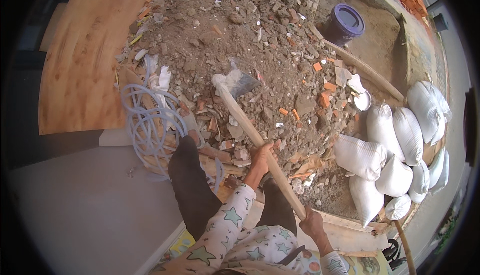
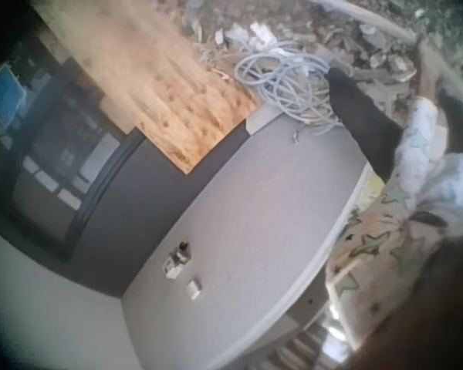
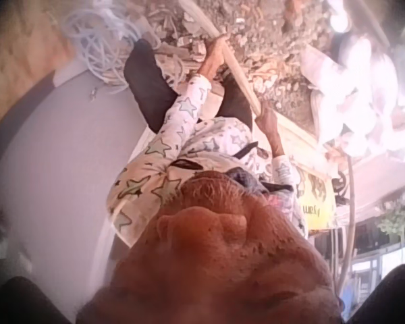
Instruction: The person removes their slippers and stands barefoot on a pile of construction debris. They use a pickaxe to repeatedly strike and break up the rubble, which consists of broken bricks, concrete, and dirt. The person works on the pile for an extended period, occasionally shifting their position.
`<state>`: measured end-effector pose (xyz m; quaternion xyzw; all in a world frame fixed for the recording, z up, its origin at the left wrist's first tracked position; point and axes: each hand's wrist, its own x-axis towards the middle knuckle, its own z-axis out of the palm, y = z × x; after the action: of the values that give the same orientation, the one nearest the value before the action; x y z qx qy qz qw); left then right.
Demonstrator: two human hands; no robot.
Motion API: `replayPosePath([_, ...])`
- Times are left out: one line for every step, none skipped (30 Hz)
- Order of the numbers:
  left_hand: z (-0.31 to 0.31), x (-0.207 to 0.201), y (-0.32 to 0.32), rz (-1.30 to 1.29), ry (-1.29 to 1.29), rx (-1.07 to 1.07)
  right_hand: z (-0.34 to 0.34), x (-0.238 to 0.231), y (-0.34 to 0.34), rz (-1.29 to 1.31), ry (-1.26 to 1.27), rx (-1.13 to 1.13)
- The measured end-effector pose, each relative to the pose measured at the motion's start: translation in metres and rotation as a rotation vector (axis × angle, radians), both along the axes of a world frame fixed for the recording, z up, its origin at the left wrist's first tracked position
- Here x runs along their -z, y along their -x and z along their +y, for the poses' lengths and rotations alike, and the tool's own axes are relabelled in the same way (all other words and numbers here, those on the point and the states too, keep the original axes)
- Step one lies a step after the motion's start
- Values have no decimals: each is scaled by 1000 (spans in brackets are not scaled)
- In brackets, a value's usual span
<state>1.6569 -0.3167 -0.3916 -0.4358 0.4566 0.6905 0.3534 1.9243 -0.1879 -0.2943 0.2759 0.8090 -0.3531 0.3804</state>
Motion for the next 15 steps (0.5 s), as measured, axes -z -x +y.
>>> replayPosePath([-18, 29, 0, -4, -7, -79, 2, -4, -20, -3, 0, -13])
replayPosePath([-27, 47, -1, -9, -15, -151, 4, -6, -40, -9, -3, -19])
replayPosePath([-23, 44, -4, -102, -39, -118, 5, -9, -55, -23, -14, -11])
replayPosePath([-19, 40, -9, -100, -36, -113, 5, -10, -62, -25, -19, -7])
replayPosePath([-13, 35, -19, -97, -33, -110, 5, -11, -69, -27, -22, -4])
replayPosePath([-10, 28, -24, -92, -27, -106, 3, -7, -78, -31, -13, 16])
replayPosePath([-3, 16, -20, -71, 29, -60, 4, 1, -85, -34, -5, 35])
replayPosePath([-2, 5, -12, -20, 17, -65, 3, 13, -89, -37, 4, 53])
replayPosePath([-4, -5, -1, 26, 10, -70, -2, 21, -83, 19, 6, 51])
replayPosePath([-4, -17, 11, 69, 0, -73, -5, 30, -72, 72, 6, 52])
replayPosePath([-5, -33, 31, 127, 20, -138, -8, 39, -57, 130, 3, 55])
replayPosePath([-11, -43, 55, 207, 10, -134, -12, 47, -34, 201, 2, 48])
replayPosePath([-19, -52, 80, 286, -1, -130, -18, 57, -8, 272, 0, 41])
replayPosePath([-27, -69, 107, 413, 14, -125, -27, 67, 22, 331, 26, 55])
replayPosePath([-35, -88, 134, 538, 34, -123, -35, 73, 57, 388, 58, 65])
